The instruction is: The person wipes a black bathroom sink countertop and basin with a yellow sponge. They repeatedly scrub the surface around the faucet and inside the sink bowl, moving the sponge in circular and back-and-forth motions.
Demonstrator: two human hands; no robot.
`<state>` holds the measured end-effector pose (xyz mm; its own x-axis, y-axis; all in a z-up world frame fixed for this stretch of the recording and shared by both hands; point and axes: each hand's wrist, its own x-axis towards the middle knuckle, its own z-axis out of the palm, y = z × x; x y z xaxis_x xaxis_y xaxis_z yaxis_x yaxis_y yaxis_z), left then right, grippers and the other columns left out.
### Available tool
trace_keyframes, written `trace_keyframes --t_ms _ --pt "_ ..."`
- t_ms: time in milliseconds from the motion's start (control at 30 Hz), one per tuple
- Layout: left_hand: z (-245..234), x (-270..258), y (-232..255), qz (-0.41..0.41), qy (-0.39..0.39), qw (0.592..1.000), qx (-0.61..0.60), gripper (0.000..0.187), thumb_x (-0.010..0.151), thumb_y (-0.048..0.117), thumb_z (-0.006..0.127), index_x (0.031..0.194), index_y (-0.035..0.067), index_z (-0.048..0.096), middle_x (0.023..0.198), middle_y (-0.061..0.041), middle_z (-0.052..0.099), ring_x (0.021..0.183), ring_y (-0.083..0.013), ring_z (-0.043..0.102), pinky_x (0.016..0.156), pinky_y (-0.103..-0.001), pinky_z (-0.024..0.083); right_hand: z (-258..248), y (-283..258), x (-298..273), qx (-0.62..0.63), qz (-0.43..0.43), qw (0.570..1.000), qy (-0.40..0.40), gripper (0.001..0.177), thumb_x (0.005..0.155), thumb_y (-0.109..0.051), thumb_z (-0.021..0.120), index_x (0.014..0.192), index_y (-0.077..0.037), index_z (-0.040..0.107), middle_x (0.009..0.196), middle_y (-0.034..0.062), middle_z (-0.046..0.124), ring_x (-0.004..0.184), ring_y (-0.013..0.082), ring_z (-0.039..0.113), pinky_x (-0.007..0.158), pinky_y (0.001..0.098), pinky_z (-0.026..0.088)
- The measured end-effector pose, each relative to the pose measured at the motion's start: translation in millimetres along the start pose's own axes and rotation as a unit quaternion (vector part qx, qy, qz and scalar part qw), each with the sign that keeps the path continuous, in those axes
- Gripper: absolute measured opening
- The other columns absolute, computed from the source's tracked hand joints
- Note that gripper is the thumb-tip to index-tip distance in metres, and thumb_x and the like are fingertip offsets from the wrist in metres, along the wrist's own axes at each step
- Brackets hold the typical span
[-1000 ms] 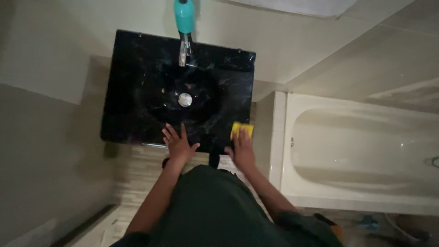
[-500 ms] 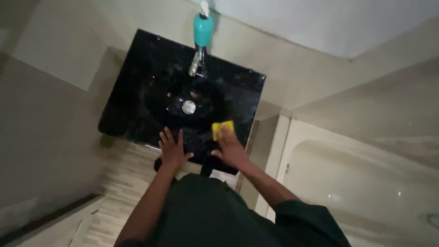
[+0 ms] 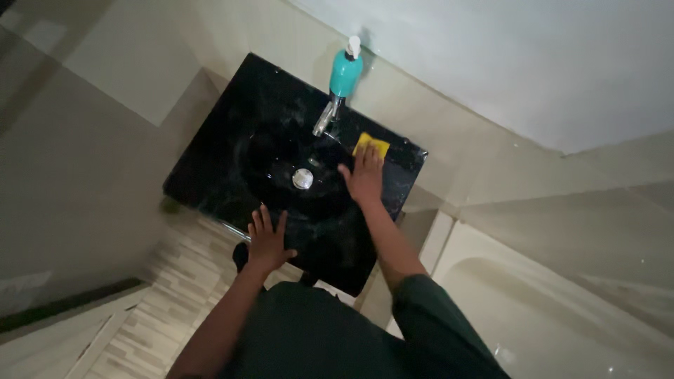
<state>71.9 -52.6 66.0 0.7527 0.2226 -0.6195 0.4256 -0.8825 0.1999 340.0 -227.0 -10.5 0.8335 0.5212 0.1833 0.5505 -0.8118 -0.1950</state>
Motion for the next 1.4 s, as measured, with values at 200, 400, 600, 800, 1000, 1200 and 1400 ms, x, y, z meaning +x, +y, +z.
trace_keyframes --t_ms 200,400,600,800,1000,1200,1400 --pt "0 5 4 -0.022 -0.015 0.999 0.03 0.121 0.084 0.063 0.076 0.166 0.022 -0.004 0.168 -0.031 -0.021 0.156 -0.0518 -0.012 0.126 -0.062 0.008 29 -34 73 0.027 0.03 0.998 -0.046 0.069 0.099 -0.044 0.061 0.149 -0.001 0.044 0.165 0.0234 0.035 0.156 0.0411 0.029 0.13 0.054 0.02" --pt "4 5 0 -0.014 -0.005 1.0 0.006 0.121 0.084 0.061 0.077 0.167 0.023 -0.003 0.167 -0.032 -0.022 0.155 -0.0528 -0.013 0.125 -0.063 0.008 34 -25 77 0.021 0.079 0.996 0.016 0.078 0.096 -0.041 0.061 0.155 0.005 0.038 0.162 0.0289 0.032 0.151 0.0437 0.026 0.123 0.0563 0.019" --pt "1 7 0 -0.014 -0.021 1.0 0.0 0.12 0.084 0.063 0.076 0.166 0.025 -0.004 0.166 -0.029 -0.026 0.156 -0.0505 -0.017 0.126 -0.062 0.005 14 49 26 -0.012 0.112 0.993 0.048 0.077 0.104 -0.05 0.056 0.155 0.004 0.038 0.163 0.0316 0.03 0.154 0.0454 0.025 0.124 0.0572 0.018" --pt "0 4 2 -0.013 -0.017 1.0 0.006 0.121 0.085 0.063 0.076 0.167 0.023 -0.004 0.166 -0.031 -0.026 0.155 -0.0511 -0.017 0.126 -0.062 0.005 -15 87 2 0.008 0.083 0.996 0.022 0.08 0.107 -0.055 0.051 0.159 0.004 0.036 0.165 0.033 0.029 0.155 0.0464 0.027 0.128 0.0554 0.021" --pt "3 5 0 -0.019 0.003 1.0 -0.001 0.122 0.083 0.059 0.079 0.168 0.024 -0.001 0.167 -0.029 -0.026 0.156 -0.0497 -0.017 0.126 -0.06 0.004 -60 -35 -110 0.03 0.054 0.996 -0.07 0.099 0.099 -0.063 0.053 0.161 0.006 0.018 0.168 0.0308 0.008 0.156 0.0468 0.011 0.125 0.0588 0.013" --pt "8 3 -3 -0.009 0.018 1.0 -0.007 0.121 0.083 0.061 0.078 0.168 0.025 0.0 0.167 -0.026 -0.026 0.156 -0.0472 -0.018 0.127 -0.059 0.003 -89 -112 -195 0.025 -0.011 0.959 -0.283 0.097 0.091 -0.06 0.062 0.163 -0.012 0.02 0.17 0.0233 0.009 0.153 0.0439 0.017 0.123 0.0546 0.021" --pt "28 7 -13 0.006 0.058 0.998 -0.027 0.119 0.083 0.061 0.078 0.167 0.027 0.001 0.169 -0.022 -0.024 0.158 -0.0423 -0.016 0.128 -0.056 0.004 -52 -32 -138 0.03 0.001 0.997 -0.071 0.089 0.097 -0.055 0.063 0.16 -0.002 0.03 0.166 0.0278 0.026 0.153 0.0469 0.027 0.124 0.0549 0.024"
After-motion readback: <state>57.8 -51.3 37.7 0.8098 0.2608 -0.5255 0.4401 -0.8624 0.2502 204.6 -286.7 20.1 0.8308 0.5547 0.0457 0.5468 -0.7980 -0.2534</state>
